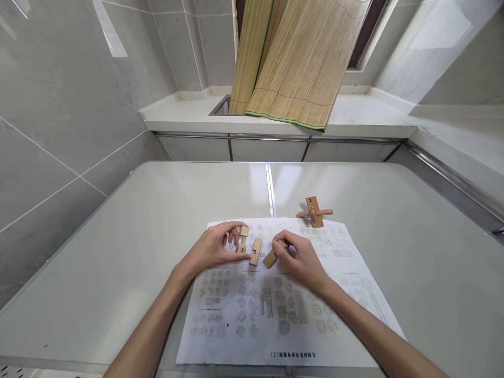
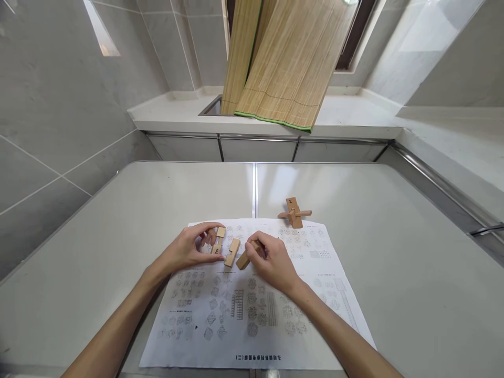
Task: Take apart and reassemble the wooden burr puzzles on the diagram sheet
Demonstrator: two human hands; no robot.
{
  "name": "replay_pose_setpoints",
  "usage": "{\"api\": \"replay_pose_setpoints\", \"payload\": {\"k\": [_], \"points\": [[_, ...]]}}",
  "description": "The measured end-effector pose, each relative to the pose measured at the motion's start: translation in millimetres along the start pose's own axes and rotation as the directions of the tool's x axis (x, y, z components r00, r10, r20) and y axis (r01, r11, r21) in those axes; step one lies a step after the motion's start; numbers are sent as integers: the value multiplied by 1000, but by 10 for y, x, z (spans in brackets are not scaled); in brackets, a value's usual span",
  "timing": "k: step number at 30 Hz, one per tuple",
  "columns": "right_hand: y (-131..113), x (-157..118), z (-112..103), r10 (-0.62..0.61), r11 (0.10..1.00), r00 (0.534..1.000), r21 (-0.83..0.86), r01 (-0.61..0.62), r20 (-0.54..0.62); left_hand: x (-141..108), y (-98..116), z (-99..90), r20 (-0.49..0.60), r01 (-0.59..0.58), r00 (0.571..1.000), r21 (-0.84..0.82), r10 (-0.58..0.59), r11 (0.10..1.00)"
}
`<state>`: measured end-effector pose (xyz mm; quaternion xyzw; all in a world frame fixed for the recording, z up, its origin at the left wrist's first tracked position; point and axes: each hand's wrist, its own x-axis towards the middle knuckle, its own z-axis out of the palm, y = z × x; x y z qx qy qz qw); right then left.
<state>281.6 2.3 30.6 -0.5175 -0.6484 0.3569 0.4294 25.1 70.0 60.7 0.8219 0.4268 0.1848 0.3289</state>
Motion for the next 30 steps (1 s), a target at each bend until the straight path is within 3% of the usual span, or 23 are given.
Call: {"api": "replay_pose_setpoints", "payload": {"k": [6,15,22,30], "points": [[18,-13,34,-22,996,997,-85,28,78,-19,-1,-20,64,-95,994,85,90,992],[69,-18,66,-114,960,987,-243,139,111,-10,48,86,52,-162,986,100,157,982],[108,-18,82,-117,956,986,-255,144,119,-9,3,251,23,-234,972,168,233,958],[171,-19,115,-149,972,984,-169,165,103,35,21,338,29,-278,961,117,276,954]]}}
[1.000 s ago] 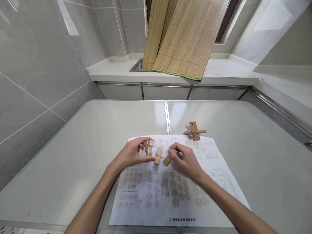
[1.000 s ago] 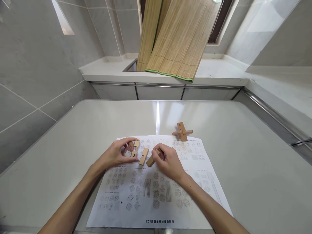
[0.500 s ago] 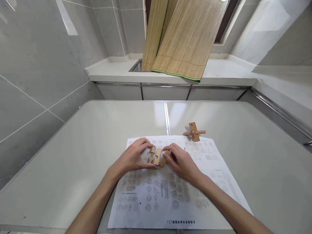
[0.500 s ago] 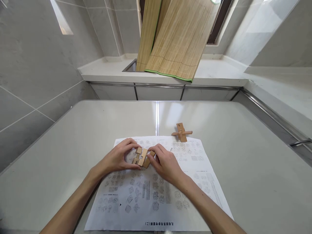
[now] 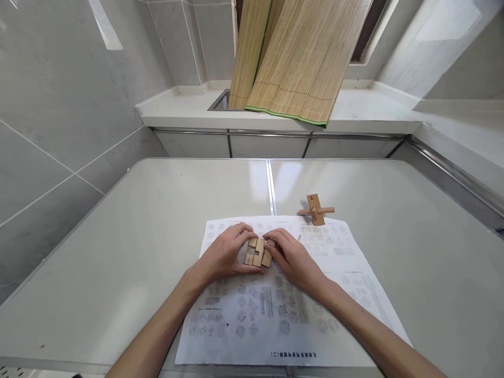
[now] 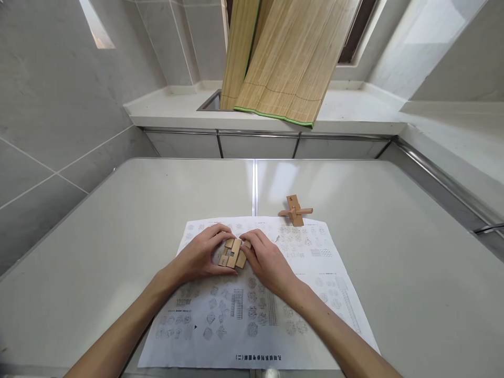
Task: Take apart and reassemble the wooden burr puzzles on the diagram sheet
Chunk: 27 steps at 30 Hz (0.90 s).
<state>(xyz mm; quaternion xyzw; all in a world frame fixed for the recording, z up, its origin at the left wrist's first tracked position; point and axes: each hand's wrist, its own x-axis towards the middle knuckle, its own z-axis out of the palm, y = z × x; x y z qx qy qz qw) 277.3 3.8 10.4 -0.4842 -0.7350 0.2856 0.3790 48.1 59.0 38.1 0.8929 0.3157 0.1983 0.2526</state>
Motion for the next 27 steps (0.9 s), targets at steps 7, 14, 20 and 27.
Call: {"api": "replay_pose_setpoints", "payload": {"k": [7,14,20,27], "points": [[-42,-3,13,-23,998,1000,62,23,-3,18,42,26,7,13,1000,-10,-13,1000],[-55,-8,20,-33,995,999,95,33,1,6,41,38,32,-20,999,44,19,999],[-63,-15,12,-45,995,999,86,47,-15,4,46,17,-12,4,1000,6,-4,1000],[-59,-25,-1,-18,994,999,104,21,-34,-40,-116,-179,-211,198,962,92,-176,976]]}}
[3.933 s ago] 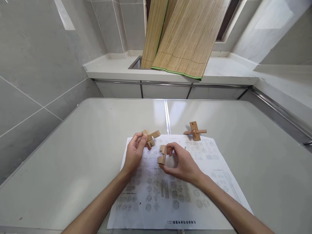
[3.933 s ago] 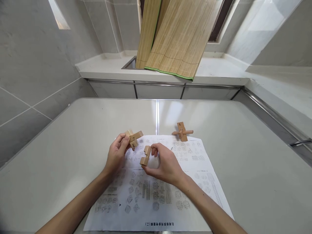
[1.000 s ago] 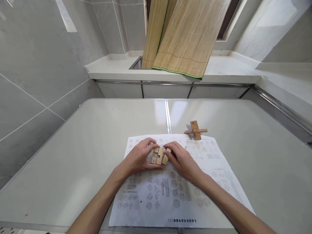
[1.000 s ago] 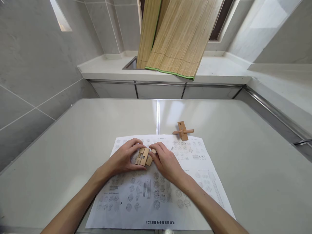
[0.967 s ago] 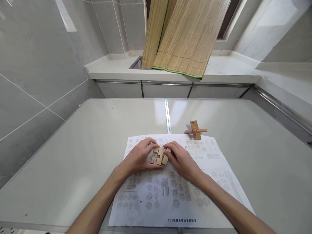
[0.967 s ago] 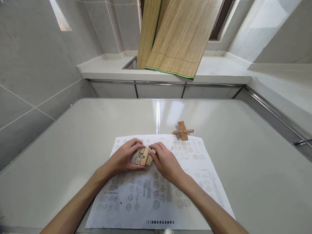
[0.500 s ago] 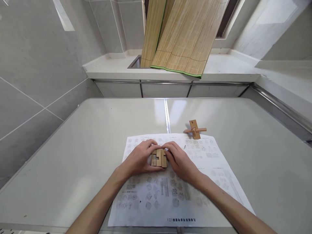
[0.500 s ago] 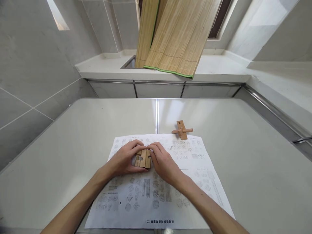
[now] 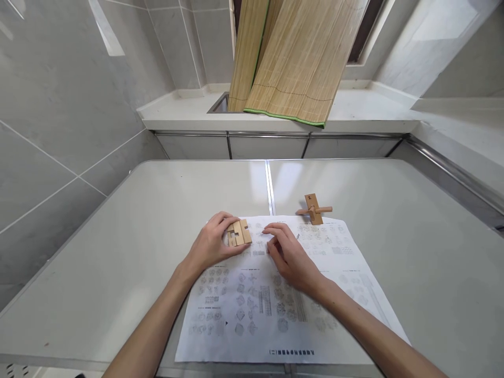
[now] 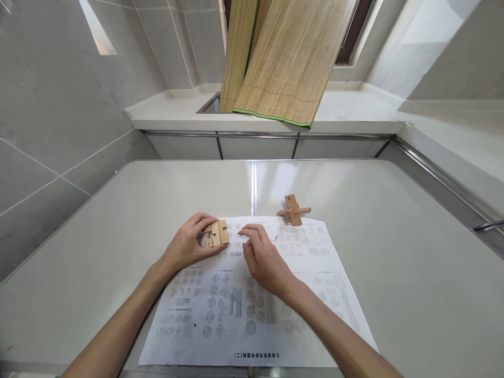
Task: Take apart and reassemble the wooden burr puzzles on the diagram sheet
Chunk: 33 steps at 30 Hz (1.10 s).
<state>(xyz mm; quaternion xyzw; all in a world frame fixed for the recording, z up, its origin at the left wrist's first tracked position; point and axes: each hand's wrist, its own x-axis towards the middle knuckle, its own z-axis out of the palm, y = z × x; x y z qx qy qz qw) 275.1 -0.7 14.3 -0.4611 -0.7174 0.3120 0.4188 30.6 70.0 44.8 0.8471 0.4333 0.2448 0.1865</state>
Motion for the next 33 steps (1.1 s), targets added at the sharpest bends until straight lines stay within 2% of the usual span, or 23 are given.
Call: {"api": "replay_pose_setpoints", "payload": {"k": [3,7,14,18,22,25,28,33], "points": [[-8,3,-17,-2,1000,1000,-5,2,19,4,-101,-37,-85,85,993,79,-78,993],[-24,4,-40,-5,1000,1000,-21,6,29,-1,-185,-40,-208,214,961,148,-181,966],[-34,21,-68,-16,999,999,-41,17,28,0,-247,-101,-240,320,931,170,-275,932],[-15,33,-80,-8,1000,1000,4,8,13,8,-299,-123,-255,348,921,200,-294,916],[-7,54,-103,104,992,995,75,-102,-13,5,-334,-98,-294,301,932,299,-213,905],[-24,81,-123,221,953,975,220,-210,-26,-1,-300,-61,-334,252,933,351,-131,902],[-32,112,-146,319,851,948,443,-283,-8,-8,-199,-17,-335,159,942,346,-37,925],[36,166,-195,418,631,908,709,-316,32,-15,44,86,-255,-127,944,306,210,943]]}}
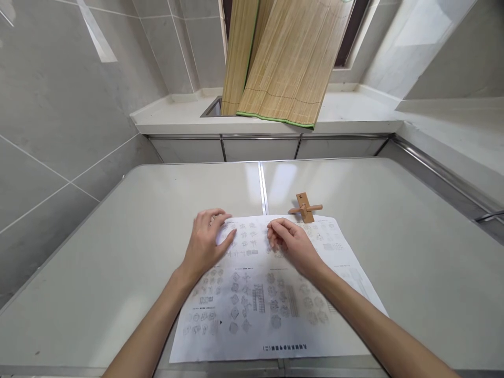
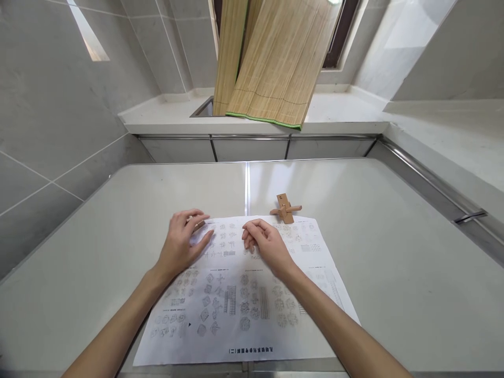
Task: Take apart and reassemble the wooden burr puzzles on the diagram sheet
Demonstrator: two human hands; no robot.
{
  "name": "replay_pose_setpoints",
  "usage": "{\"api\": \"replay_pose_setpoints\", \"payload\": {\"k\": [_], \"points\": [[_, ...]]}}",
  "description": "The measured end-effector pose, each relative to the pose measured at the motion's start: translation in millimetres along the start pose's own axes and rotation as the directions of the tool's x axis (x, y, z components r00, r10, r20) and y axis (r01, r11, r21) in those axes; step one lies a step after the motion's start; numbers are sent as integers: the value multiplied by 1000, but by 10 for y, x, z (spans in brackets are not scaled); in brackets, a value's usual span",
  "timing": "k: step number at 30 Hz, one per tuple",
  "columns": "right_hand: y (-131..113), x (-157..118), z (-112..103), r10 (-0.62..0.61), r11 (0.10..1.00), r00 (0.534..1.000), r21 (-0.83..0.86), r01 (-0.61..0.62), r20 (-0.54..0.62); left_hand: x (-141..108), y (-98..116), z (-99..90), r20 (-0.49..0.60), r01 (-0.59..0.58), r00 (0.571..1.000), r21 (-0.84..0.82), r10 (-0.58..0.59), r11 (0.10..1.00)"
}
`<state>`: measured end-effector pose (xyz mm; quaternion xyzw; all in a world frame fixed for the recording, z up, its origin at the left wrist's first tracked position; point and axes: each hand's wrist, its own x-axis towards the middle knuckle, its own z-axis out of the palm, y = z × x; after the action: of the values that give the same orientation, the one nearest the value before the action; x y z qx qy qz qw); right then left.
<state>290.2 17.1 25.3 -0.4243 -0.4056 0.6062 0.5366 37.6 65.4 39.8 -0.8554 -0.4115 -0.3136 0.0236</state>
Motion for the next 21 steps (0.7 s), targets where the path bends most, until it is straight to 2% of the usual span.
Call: {"api": "replay_pose_setpoints", "payload": {"k": [3,6,9,17,21], "points": [[10,54,-53,59,966,998,252,-56,-5,3,150,41,0,-150,989,-88,151,985],[0,97,-89,119,854,993,511,-97,-10,-1,268,83,5,-287,957,-133,290,949],[-44,123,-111,162,734,986,672,-100,-30,-10,347,110,10,-343,937,-154,348,927],[-115,135,-188,227,543,973,835,-91,-41,-38,450,136,64,-403,905,-180,420,897],[-84,156,-236,221,521,974,850,-76,-48,-53,473,152,75,-427,893,-175,445,887]]}}
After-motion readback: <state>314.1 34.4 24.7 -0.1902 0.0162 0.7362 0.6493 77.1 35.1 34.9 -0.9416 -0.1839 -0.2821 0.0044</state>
